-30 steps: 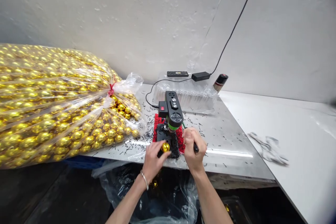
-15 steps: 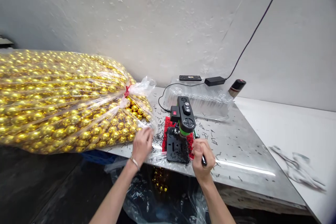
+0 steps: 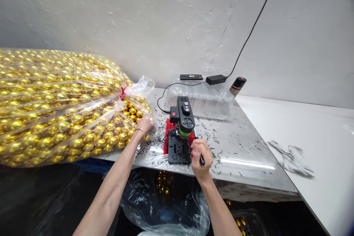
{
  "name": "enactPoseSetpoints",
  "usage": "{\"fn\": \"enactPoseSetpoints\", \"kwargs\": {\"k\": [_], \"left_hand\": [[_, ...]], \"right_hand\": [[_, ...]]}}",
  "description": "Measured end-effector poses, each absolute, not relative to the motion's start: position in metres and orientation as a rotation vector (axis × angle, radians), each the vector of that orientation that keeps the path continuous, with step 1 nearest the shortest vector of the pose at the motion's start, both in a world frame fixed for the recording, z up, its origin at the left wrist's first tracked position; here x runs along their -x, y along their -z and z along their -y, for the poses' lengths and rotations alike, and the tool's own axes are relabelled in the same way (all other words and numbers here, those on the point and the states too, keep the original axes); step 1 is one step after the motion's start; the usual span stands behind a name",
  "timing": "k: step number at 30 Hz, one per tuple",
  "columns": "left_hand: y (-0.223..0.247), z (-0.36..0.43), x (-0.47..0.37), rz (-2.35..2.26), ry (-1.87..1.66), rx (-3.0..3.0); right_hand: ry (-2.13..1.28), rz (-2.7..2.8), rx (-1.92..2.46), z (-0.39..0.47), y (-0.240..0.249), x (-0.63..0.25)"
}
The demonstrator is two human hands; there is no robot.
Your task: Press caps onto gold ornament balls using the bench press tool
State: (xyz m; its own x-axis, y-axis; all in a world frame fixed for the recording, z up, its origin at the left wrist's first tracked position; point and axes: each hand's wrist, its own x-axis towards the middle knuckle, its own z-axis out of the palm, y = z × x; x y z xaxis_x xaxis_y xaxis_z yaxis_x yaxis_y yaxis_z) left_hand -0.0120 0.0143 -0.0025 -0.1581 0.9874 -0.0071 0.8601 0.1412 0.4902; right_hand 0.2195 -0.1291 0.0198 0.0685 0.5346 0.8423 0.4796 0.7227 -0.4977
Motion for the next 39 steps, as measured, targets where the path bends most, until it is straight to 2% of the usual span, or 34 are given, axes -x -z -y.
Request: {"fn": "enactPoseSetpoints", "kwargs": {"k": [3,5,7,10,14,19,25,33,39], "left_hand": [[-0.005,0.014,0.02,-2.018,-0.862,-1.543],[-0.009,0.042,0.022,-1.685,-1.262,-1.184],[-0.011,0.072,0.017,-1.29,-1.467,-0.793],[-0.008,0.109,-0.001,-1.031,-1.374,-0.512],[0.005,0.123,-0.035,-0.973,-1.235,-0.401],[0.032,0.106,-0.07,-1.07,-1.216,-0.56],[0.057,0.092,-0.088,-1.323,-1.242,-1.253],[0.065,0.095,-0.091,-1.582,-1.176,-1.716],[0.068,0.098,-0.091,-1.533,-1.187,-1.919]], "right_hand": [[-0.068,1.567,0.862,0.13,-0.02,-0.219],[-0.072,1.553,0.872,0.13,-0.019,-0.219],[-0.076,1.532,0.869,0.13,-0.019,-0.218],[-0.081,1.51,0.849,0.129,-0.017,-0.217],[-0.075,1.519,0.851,0.129,-0.017,-0.217],[-0.066,1.561,0.879,0.131,-0.019,-0.219],[-0.056,1.564,0.881,0.132,-0.018,-0.219],[-0.055,1.564,0.853,0.131,-0.017,-0.22],[-0.083,1.562,0.851,0.133,-0.014,-0.22]]}}
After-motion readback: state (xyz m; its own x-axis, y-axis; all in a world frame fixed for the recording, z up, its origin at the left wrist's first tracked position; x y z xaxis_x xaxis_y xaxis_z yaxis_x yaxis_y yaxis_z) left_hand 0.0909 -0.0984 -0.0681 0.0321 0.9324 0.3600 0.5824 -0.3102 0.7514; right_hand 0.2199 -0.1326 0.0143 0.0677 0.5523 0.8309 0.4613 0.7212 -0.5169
